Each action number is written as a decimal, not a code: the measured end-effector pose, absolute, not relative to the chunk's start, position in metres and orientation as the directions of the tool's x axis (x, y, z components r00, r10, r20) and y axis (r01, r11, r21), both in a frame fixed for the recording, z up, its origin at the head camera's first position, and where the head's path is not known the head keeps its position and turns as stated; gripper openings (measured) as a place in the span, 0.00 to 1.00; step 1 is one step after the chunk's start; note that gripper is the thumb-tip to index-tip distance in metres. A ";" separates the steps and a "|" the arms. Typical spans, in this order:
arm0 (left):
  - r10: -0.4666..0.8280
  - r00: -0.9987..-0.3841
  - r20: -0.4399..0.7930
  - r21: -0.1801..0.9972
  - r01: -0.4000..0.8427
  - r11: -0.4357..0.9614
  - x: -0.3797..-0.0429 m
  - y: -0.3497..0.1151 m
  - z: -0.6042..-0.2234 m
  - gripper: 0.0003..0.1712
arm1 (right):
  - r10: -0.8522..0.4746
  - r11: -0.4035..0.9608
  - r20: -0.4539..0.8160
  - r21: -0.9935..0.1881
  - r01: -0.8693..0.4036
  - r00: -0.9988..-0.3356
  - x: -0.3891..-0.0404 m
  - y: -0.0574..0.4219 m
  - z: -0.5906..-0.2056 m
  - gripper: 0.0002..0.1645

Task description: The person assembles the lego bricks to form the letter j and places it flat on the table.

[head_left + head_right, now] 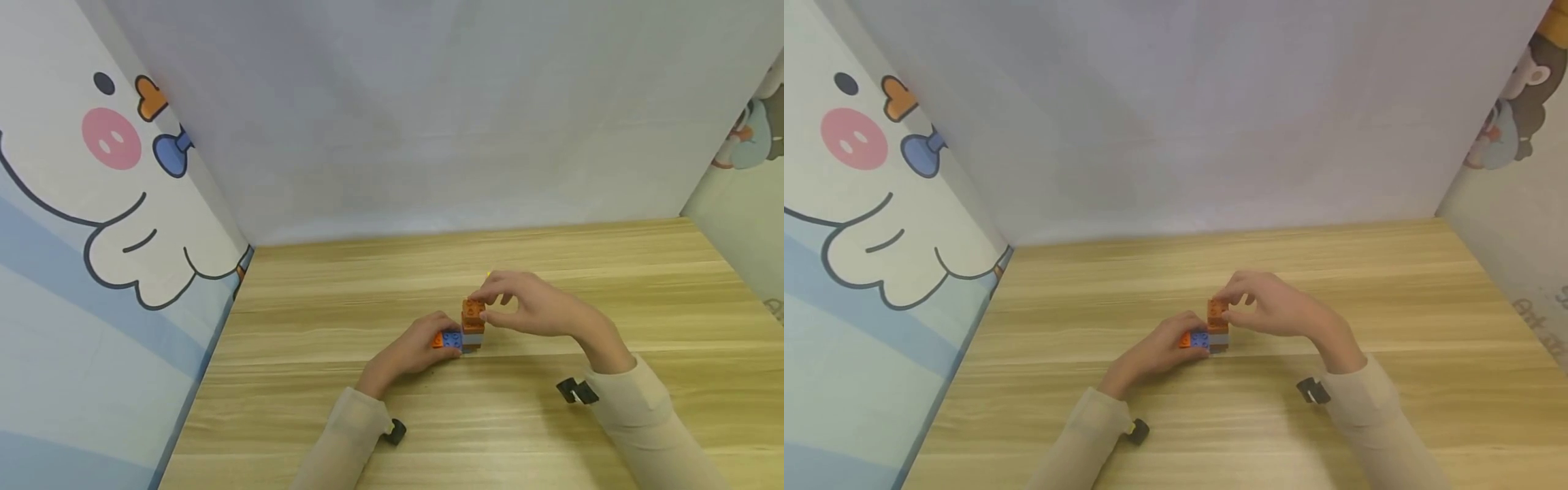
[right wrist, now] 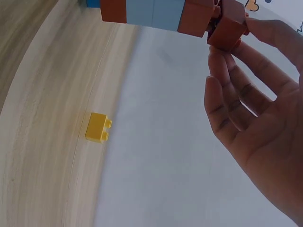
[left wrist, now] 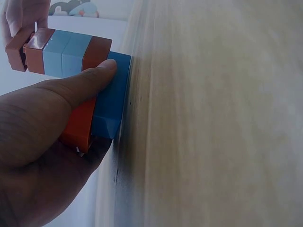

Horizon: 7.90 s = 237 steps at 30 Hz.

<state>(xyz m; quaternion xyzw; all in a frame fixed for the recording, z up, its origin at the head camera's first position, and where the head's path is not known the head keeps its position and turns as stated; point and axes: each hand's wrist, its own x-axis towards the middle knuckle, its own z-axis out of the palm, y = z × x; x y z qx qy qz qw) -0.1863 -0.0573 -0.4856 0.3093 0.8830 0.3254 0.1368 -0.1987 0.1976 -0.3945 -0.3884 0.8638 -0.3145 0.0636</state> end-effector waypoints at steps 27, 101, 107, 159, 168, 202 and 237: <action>0.645 -0.763 -0.030 0.674 0.462 0.577 -0.180 -0.060 -0.481 0.22 | -0.721 0.554 0.042 -0.564 -0.612 -0.692 -0.187 0.187 -0.377 0.15; 0.604 -0.797 0.034 0.723 0.437 0.535 -0.175 -0.092 -0.475 0.22 | -0.586 0.613 0.176 -0.542 -0.575 -0.791 -0.172 0.187 -0.404 0.17; 0.606 -0.792 0.072 0.692 0.478 0.541 -0.174 -0.092 -0.474 0.23 | -0.539 0.645 0.177 -0.542 -0.539 -0.823 -0.181 0.188 -0.406 0.18; 0.617 -0.787 0.028 0.600 0.507 0.619 -0.180 -0.088 -0.474 0.17 | -0.420 0.771 0.033 -0.514 -0.376 -0.907 -0.242 0.193 -0.443 0.14; 0.614 -0.790 0.008 0.611 0.489 0.622 -0.178 -0.088 -0.473 0.17 | -0.333 0.841 0.035 -0.442 -0.313 -0.942 -0.252 0.208 -0.446 0.15; 0.615 -0.788 0.010 0.613 0.491 0.619 -0.182 -0.090 -0.473 0.18 | -0.450 0.773 -0.039 -0.516 -0.368 -0.892 -0.271 0.183 -0.454 0.10; 0.587 -0.809 -0.021 0.667 0.426 0.611 -0.188 -0.091 -0.481 0.18 | -0.517 0.744 -0.035 -0.513 -0.428 -0.855 -0.284 0.175 -0.466 0.16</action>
